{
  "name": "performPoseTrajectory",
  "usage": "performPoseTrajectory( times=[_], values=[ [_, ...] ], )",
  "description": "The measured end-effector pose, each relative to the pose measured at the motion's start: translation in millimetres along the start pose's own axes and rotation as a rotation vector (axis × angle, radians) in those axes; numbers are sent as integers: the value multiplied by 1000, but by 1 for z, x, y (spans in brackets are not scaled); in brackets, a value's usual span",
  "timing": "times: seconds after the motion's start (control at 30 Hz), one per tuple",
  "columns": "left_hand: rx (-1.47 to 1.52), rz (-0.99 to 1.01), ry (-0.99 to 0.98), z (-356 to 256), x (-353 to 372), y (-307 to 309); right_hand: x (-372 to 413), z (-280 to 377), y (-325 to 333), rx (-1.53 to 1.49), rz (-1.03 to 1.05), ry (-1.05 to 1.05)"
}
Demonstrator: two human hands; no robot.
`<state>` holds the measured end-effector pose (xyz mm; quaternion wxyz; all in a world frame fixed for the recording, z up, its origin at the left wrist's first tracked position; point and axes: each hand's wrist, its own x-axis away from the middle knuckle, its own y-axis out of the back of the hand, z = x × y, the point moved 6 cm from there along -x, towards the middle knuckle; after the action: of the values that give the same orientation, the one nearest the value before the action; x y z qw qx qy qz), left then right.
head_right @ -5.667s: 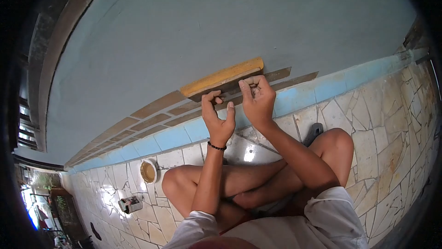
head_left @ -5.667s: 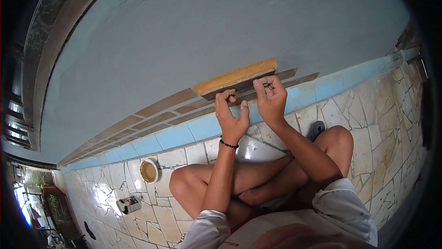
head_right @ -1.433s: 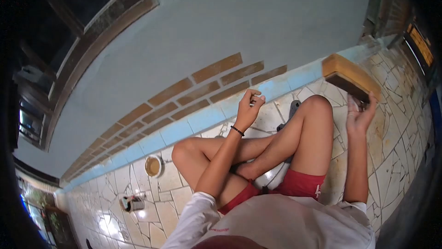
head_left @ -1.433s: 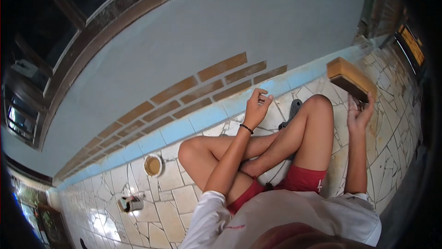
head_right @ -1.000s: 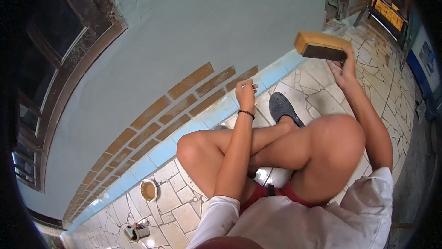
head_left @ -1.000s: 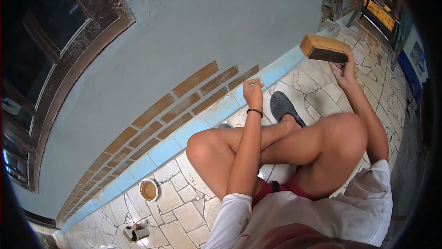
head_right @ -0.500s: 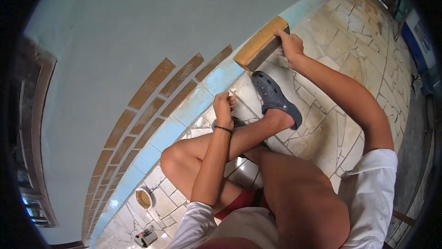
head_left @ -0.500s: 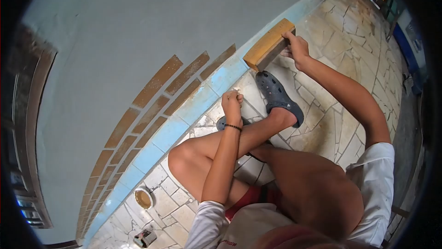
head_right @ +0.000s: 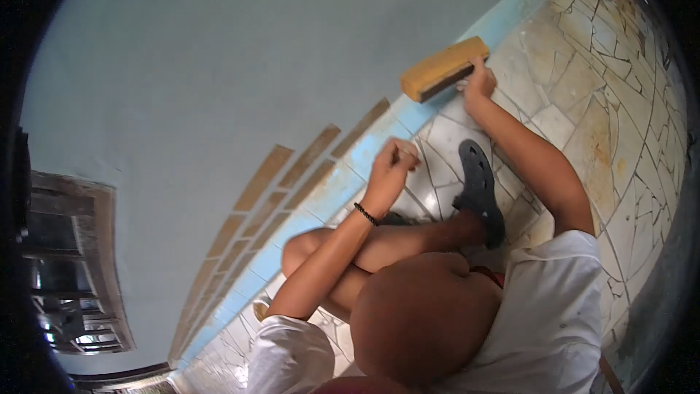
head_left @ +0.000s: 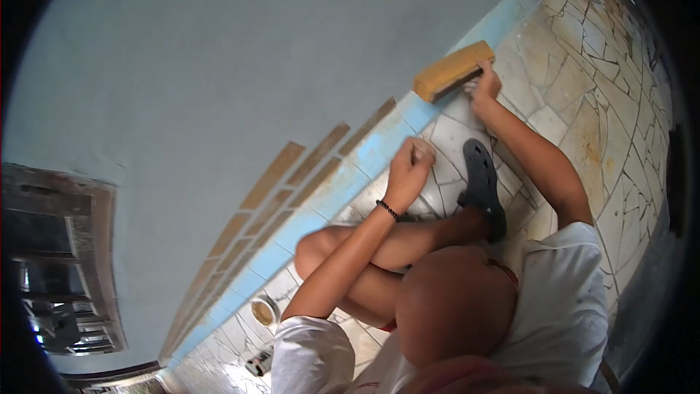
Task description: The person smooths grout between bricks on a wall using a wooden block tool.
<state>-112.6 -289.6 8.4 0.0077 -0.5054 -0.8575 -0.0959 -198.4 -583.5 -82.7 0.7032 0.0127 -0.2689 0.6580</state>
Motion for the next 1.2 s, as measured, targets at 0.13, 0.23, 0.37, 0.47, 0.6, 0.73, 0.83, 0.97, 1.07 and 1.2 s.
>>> performPoseTrajectory(
  times=[0.13,0.23,0.37,0.47,0.6,0.73,0.83,0.97,1.07,1.2],
  values=[
    [-205,99,-18,3,14,9,-21,81,27,46,19,26],
    [-282,31,-39,4,35,15,-31,143,25,-30,160,85],
    [-346,142,158,2,67,22,-13,208,15,-40,321,110],
    [-415,274,179,-15,73,12,3,226,-1,-74,414,89],
    [-411,372,153,-35,54,0,26,208,-36,-207,491,4],
    [-533,331,134,-47,18,-1,51,154,-49,-298,484,-120],
    [-552,280,148,-57,-4,-2,45,91,-35,-285,370,-198],
    [-354,171,22,0,-35,17,52,43,-24,-82,269,-258],
    [-135,4,95,64,-51,38,73,29,-39,-13,335,-188],
    [480,-379,298,93,-51,36,78,5,-50,73,332,-141]
  ],
)
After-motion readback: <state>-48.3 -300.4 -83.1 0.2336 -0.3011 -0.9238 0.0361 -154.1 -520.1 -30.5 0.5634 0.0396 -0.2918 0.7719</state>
